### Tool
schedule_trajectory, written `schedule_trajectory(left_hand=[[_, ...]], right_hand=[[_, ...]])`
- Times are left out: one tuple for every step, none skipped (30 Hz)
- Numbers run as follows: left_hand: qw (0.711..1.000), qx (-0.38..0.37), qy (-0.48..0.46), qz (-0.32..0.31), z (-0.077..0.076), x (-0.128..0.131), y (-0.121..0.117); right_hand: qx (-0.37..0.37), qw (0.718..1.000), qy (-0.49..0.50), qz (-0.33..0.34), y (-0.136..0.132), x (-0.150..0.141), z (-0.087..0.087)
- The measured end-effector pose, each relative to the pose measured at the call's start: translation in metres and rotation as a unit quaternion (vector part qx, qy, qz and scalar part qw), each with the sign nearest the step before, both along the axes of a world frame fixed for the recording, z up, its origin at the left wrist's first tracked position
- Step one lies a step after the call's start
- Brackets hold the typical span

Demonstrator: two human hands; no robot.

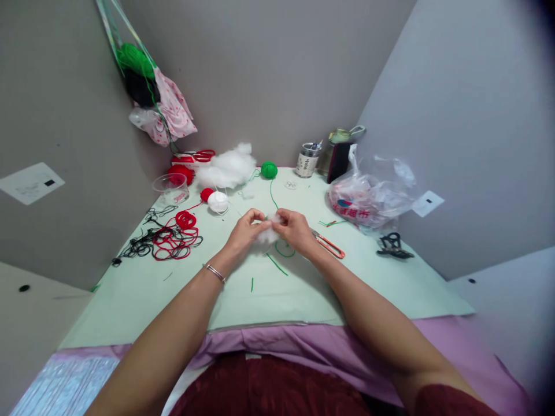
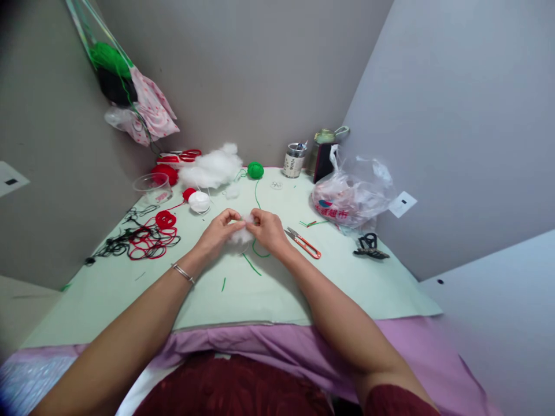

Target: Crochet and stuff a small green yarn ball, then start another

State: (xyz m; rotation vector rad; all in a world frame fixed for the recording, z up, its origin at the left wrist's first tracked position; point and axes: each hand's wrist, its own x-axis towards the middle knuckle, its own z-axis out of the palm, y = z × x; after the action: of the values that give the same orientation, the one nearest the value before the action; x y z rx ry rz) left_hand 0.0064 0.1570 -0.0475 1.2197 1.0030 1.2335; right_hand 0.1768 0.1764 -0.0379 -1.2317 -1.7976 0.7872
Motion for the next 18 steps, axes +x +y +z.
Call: schedule_trajectory(left_hand=[[1.0, -0.003, 0.0, -0.004, 0.0, 0.0, 0.0], [1.0, -0.005, -0.001, -0.003, -0.001, 0.0, 0.0], [1.0, -0.006, -0.002, 0.001, -0.001, -0.001, 0.001], [1.0, -0.006, -0.002, 0.008, -0.001, -0.001, 0.002], [1.0, -0.004, 0.0, 0.019, -0.002, -0.001, 0.003], [0.999, -0.001, 0.003, 0.034, -0.002, -0.001, 0.005], [0.999, 0.004, 0.007, 0.051, -0.003, -0.001, 0.006], [0.997, 0.01, 0.012, 0.071, -0.003, 0.0, 0.006], [0.996, 0.017, 0.015, 0.09, -0.003, 0.0, 0.006], [0.994, 0.024, 0.018, 0.107, -0.003, 0.001, 0.006], [0.992, 0.03, 0.018, 0.12, -0.003, 0.002, 0.005], [0.991, 0.035, 0.018, 0.127, -0.002, 0.004, 0.004], [0.991, 0.037, 0.016, 0.128, -0.002, 0.005, 0.002], [0.992, 0.039, 0.014, 0.123, -0.001, 0.007, 0.0], [0.993, 0.04, 0.011, 0.114, 0.0, 0.008, -0.002], [0.994, 0.04, 0.008, 0.102, 0.002, 0.009, -0.003], [0.995, 0.04, 0.005, 0.088, 0.003, 0.01, -0.004], [0.996, 0.04, 0.002, 0.074, 0.004, 0.01, -0.005]], right_hand=[[0.003, 1.0, -0.004, 0.003, -0.001, 0.0, 0.001], [0.005, 1.0, -0.007, 0.011, -0.002, 0.001, 0.003], [0.006, 1.0, -0.009, 0.022, -0.004, 0.001, 0.005], [0.007, 0.999, -0.01, 0.035, -0.005, 0.001, 0.008], [0.006, 0.999, -0.009, 0.051, -0.007, 0.0, 0.011], [0.003, 0.998, -0.007, 0.067, -0.01, -0.001, 0.014], [-0.001, 0.997, -0.004, 0.083, -0.012, -0.002, 0.016], [-0.007, 0.995, 0.001, 0.096, -0.014, -0.003, 0.019], [-0.013, 0.994, 0.008, 0.108, -0.016, -0.005, 0.02], [-0.02, 0.993, 0.016, 0.119, -0.017, -0.006, 0.021], [-0.027, 0.991, 0.026, 0.126, -0.018, -0.008, 0.021], [-0.032, 0.991, 0.035, 0.129, -0.017, -0.009, 0.02], [-0.036, 0.99, 0.044, 0.126, -0.015, -0.009, 0.019], [-0.039, 0.991, 0.051, 0.118, -0.013, -0.009, 0.017], [-0.038, 0.992, 0.056, 0.106, -0.01, -0.009, 0.014], [-0.035, 0.994, 0.059, 0.09, -0.007, -0.008, 0.011], [-0.031, 0.995, 0.061, 0.072, -0.004, -0.007, 0.009], [-0.025, 0.996, 0.061, 0.054, -0.002, -0.006, 0.007]])
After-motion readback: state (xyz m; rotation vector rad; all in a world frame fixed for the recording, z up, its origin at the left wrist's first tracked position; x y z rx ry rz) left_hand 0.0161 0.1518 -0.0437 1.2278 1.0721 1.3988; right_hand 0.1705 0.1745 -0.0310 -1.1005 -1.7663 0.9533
